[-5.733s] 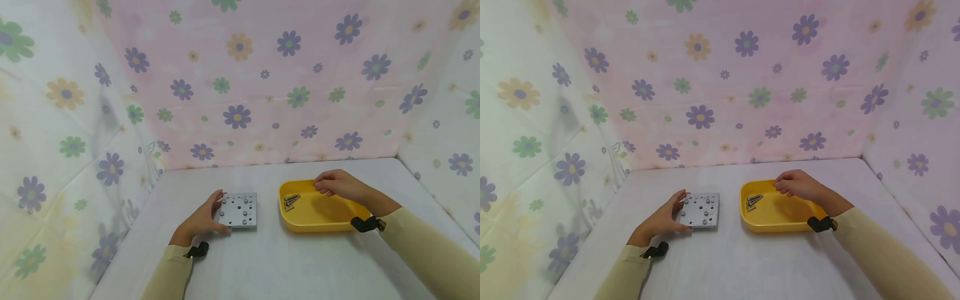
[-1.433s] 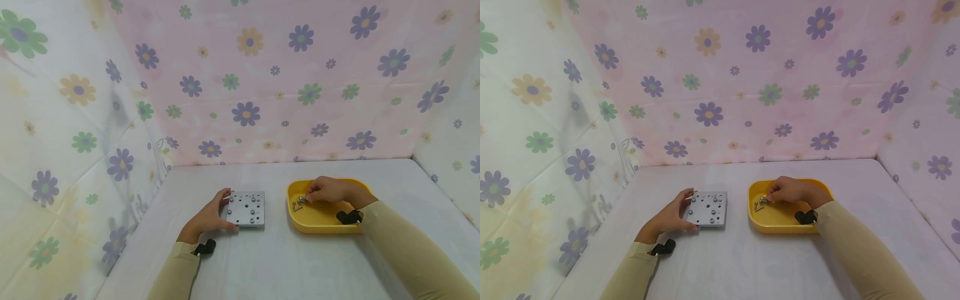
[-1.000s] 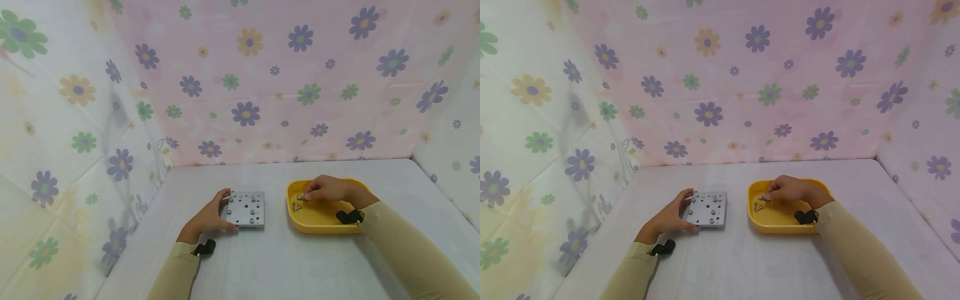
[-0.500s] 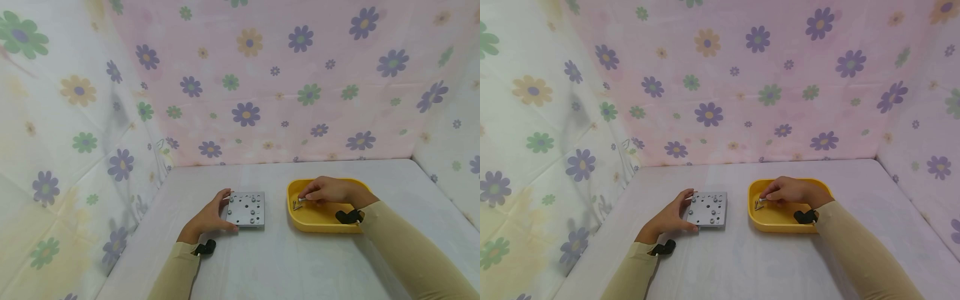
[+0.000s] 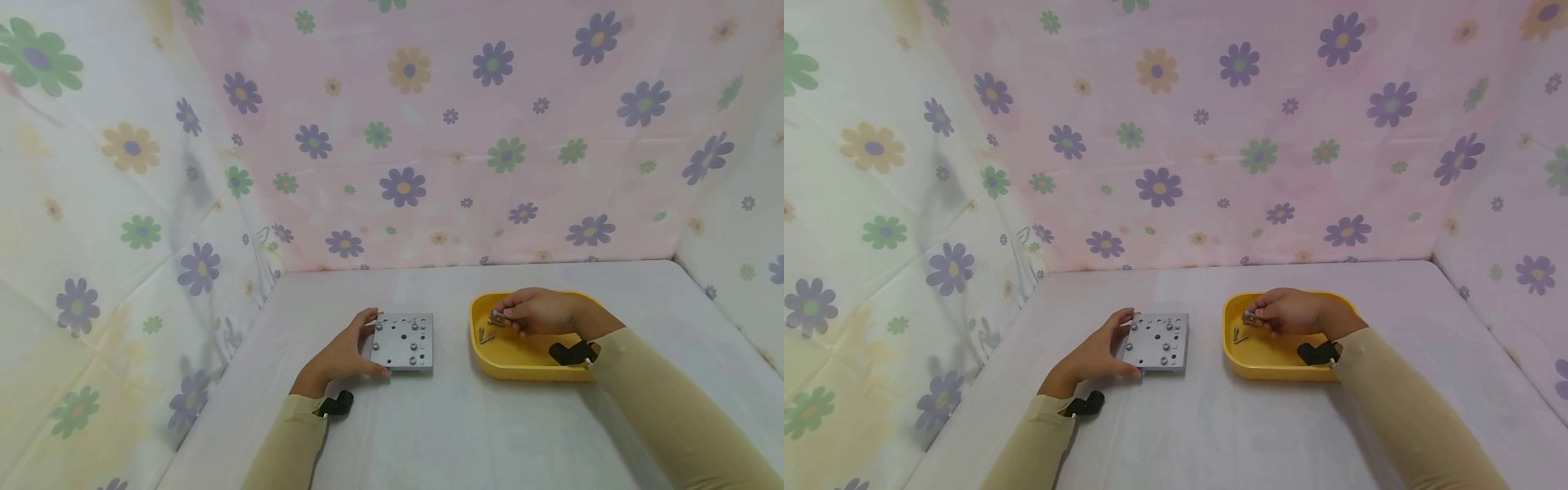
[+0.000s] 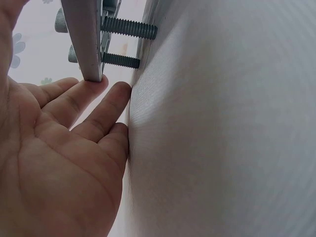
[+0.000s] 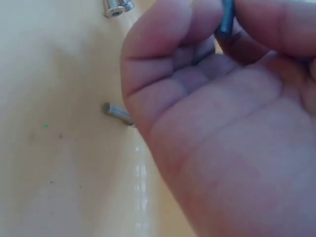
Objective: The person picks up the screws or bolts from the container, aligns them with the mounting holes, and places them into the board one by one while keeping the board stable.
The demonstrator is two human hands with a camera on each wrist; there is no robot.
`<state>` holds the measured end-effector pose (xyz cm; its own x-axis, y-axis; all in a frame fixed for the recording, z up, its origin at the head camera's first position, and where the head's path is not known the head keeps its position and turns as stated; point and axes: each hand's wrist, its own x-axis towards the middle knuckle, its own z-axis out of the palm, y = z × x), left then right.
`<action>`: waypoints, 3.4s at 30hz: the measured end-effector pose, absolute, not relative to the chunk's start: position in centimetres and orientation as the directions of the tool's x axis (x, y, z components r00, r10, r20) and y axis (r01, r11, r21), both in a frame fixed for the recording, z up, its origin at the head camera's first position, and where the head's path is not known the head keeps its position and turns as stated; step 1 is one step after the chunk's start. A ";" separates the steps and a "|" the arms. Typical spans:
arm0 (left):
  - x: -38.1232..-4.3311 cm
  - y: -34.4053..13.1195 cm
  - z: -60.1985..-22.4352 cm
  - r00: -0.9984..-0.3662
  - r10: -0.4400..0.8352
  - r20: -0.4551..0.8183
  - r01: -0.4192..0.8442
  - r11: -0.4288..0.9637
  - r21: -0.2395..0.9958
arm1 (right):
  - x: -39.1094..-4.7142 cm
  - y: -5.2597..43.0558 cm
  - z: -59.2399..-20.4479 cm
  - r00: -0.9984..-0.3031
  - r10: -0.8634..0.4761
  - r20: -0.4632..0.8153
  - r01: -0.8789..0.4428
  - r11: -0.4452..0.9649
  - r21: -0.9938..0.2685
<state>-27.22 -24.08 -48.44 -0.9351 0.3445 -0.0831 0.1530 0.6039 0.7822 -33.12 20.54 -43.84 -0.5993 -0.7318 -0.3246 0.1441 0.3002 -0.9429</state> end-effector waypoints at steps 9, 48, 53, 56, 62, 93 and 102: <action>-27.1 -23.9 -48.3 -0.936 0.342 -0.079 0.156 0.606 0.780 | -33.3 20.6 -43.8 -0.529 -0.824 -0.204 0.147 0.148 -0.978; -27.0 -23.9 -48.5 -0.942 0.325 -0.088 0.141 0.617 0.775 | -31.9 21.4 -40.0 -0.870 -0.493 -0.007 -0.236 0.429 -0.872; -27.1 -23.9 -48.6 -0.941 0.327 -0.086 0.142 0.612 0.778 | -31.2 21.3 -39.5 -0.905 -0.425 0.015 -0.234 0.468 -0.853; -27.1 -24.0 -48.6 -0.942 0.324 -0.084 0.141 0.612 0.778 | -31.0 20.6 -39.5 -0.906 -0.422 0.038 -0.255 0.470 -0.845; -26.9 -24.1 -48.6 -0.945 0.317 -0.086 0.139 0.624 0.769 | -31.0 18.8 -39.7 -0.897 -0.436 0.075 -0.286 0.442 -0.850; -27.1 -24.2 -48.6 -0.941 0.329 -0.083 0.149 0.620 0.770 | -29.3 12.1 -40.7 -0.919 -0.375 0.119 -0.222 0.244 -0.944; -26.8 -24.1 -48.7 -0.942 0.323 -0.091 0.133 0.610 0.782 | -29.1 9.2 -41.8 -0.910 -0.390 0.139 -0.264 0.290 -0.920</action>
